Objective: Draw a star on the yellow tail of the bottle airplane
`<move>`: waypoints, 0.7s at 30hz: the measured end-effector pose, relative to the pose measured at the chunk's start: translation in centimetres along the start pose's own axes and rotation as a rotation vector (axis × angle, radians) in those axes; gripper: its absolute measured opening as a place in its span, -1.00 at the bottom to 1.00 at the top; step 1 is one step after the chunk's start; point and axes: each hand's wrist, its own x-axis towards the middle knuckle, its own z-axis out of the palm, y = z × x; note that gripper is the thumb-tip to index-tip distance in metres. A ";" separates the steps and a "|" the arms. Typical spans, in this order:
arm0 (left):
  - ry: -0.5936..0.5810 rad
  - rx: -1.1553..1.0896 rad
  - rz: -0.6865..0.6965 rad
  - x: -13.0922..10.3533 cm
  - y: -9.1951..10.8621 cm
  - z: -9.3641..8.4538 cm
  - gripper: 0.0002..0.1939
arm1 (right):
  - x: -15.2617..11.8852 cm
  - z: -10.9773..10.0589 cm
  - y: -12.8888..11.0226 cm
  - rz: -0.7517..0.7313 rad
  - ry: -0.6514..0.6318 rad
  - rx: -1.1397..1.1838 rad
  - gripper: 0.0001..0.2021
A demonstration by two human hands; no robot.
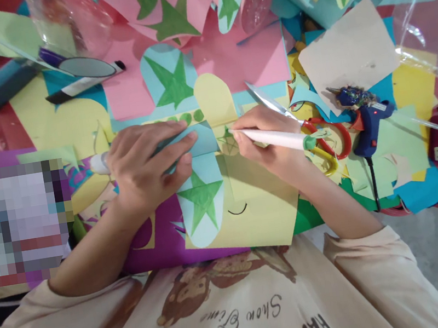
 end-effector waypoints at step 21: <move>-0.095 0.000 -0.048 -0.2 -0.3 -0.2 -0.75 | -0.6 0.5 -1.2 -0.062 0.012 -0.066 -0.85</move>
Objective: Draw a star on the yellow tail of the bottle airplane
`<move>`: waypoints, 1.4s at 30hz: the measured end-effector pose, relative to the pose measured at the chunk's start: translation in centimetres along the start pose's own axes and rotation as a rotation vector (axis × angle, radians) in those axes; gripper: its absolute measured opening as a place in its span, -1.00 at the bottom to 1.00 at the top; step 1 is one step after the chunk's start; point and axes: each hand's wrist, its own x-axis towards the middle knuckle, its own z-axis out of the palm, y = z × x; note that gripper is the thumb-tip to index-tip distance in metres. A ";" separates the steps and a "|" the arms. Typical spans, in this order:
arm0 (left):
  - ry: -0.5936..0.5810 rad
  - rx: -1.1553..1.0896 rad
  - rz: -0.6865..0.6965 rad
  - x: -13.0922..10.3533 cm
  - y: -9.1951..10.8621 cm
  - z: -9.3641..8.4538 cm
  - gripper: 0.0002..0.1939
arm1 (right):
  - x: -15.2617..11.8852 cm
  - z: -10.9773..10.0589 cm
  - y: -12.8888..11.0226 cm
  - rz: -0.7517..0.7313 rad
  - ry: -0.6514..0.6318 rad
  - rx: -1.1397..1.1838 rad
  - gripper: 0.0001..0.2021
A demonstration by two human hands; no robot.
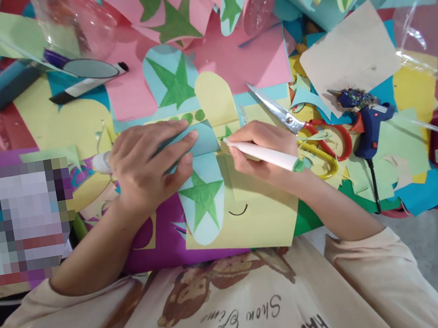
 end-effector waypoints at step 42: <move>0.131 0.119 0.089 0.8 0.3 0.1 -0.82 | 0.1 0.3 0.7 -0.080 0.037 0.027 -0.91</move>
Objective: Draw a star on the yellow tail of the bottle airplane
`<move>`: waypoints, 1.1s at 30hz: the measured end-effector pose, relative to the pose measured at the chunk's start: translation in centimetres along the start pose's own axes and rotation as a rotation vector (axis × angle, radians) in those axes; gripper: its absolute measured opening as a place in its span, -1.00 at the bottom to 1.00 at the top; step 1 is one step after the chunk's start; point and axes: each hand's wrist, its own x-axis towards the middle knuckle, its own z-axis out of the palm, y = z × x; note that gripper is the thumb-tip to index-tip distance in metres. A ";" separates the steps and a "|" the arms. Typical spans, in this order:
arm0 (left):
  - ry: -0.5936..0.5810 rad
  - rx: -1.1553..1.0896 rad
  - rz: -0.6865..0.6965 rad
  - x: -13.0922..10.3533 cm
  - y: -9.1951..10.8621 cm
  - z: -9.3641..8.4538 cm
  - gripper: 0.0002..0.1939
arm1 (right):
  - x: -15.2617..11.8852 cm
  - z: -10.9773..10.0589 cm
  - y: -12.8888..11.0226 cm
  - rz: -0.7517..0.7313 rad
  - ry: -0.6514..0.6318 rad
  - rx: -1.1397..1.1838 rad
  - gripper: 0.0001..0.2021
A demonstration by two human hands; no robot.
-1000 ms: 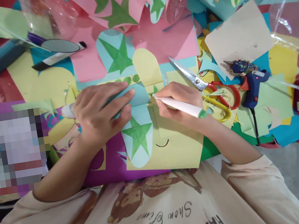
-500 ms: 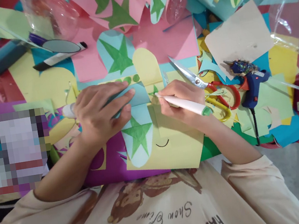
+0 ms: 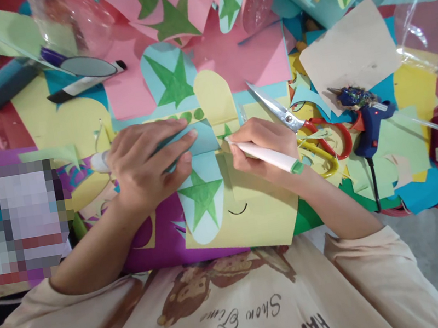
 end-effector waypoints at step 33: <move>-0.217 -0.053 -0.131 -0.9 -0.2 -0.3 -0.75 | 0.0 0.0 -0.1 -0.009 -0.005 0.017 -0.90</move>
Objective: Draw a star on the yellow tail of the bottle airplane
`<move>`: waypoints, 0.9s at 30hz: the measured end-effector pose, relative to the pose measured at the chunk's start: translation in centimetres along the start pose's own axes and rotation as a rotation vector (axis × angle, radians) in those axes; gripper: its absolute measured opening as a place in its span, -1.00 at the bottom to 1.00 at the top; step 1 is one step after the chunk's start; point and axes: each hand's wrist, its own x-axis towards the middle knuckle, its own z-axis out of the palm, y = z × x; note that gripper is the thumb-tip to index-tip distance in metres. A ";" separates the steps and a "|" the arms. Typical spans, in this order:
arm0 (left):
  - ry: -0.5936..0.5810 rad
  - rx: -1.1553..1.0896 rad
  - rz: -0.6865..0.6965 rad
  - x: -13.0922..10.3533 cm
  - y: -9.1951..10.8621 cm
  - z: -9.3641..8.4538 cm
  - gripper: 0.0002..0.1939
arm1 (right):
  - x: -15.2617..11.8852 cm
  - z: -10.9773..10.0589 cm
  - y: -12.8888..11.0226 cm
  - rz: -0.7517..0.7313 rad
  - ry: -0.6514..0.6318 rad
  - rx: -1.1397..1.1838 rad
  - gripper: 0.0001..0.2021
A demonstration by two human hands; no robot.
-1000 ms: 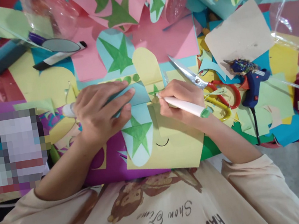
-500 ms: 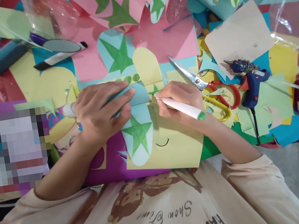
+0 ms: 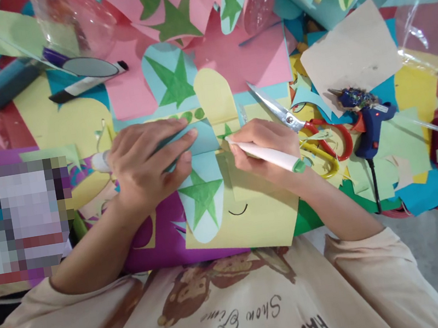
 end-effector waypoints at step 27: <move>-0.036 0.002 0.106 0.4 0.7 0.1 -0.60 | -0.2 -0.4 0.3 0.193 0.032 -0.020 -0.93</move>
